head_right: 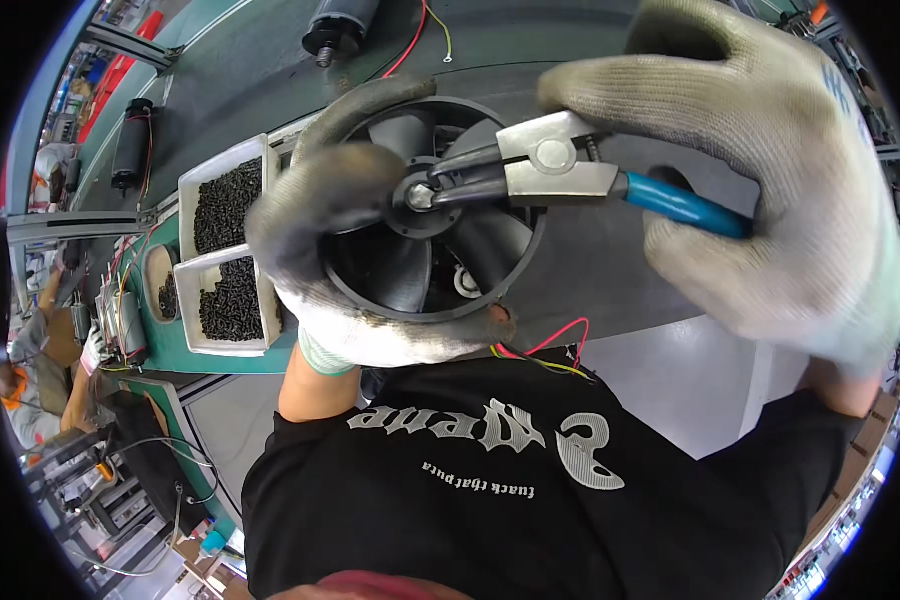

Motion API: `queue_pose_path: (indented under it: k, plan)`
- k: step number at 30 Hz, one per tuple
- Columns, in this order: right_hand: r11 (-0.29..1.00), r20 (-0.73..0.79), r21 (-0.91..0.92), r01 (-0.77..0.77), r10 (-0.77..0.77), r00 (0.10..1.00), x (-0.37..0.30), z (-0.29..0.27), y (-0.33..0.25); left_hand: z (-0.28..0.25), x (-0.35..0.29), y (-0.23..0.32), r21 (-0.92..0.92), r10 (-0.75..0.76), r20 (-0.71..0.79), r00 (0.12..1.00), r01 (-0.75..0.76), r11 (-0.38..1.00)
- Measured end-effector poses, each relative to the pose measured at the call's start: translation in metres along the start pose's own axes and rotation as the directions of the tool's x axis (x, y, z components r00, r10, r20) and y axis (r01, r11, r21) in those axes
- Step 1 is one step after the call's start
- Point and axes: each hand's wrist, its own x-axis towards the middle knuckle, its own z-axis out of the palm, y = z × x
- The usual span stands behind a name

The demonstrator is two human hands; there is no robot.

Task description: Assembling cooling fans and electrical components onto electric motors at a manual assembly station.

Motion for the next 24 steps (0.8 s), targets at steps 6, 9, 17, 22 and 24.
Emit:
queue_pose_path:
  k: [6, 9, 17, 22, 24]
  plan:
    - [0.990, 0.265, -0.140, 0.029, 0.009, 0.964, 0.016, -0.038, -0.002, 0.012, 0.007, 0.013, 0.005, 0.017, -0.114, 0.993, -0.017, 1.000]
    - [0.989, 0.197, -0.144, 0.014, 0.015, 0.980, 0.009, -0.025, 0.018, 0.000, 0.005, 0.012, -0.022, 0.013, -0.027, 1.000, -0.014, 1.000]
    - [0.846, -0.313, -0.216, -0.487, 0.412, 0.856, -0.142, 0.133, 0.098, 0.010, 0.002, 0.006, -0.278, -0.111, -0.163, 0.980, 0.062, 0.959]
    - [0.174, 0.245, 0.891, -0.419, 0.592, 0.767, -0.078, 0.181, -0.013, 0.031, -0.004, 0.003, -0.020, -0.175, -0.204, 0.963, 0.175, 0.984]
    - [0.289, -0.011, 0.929, -0.232, 0.648, 0.762, -0.047, 0.188, -0.012, 0.027, -0.011, 0.013, 0.081, -0.188, -0.196, 0.962, 0.207, 0.975]
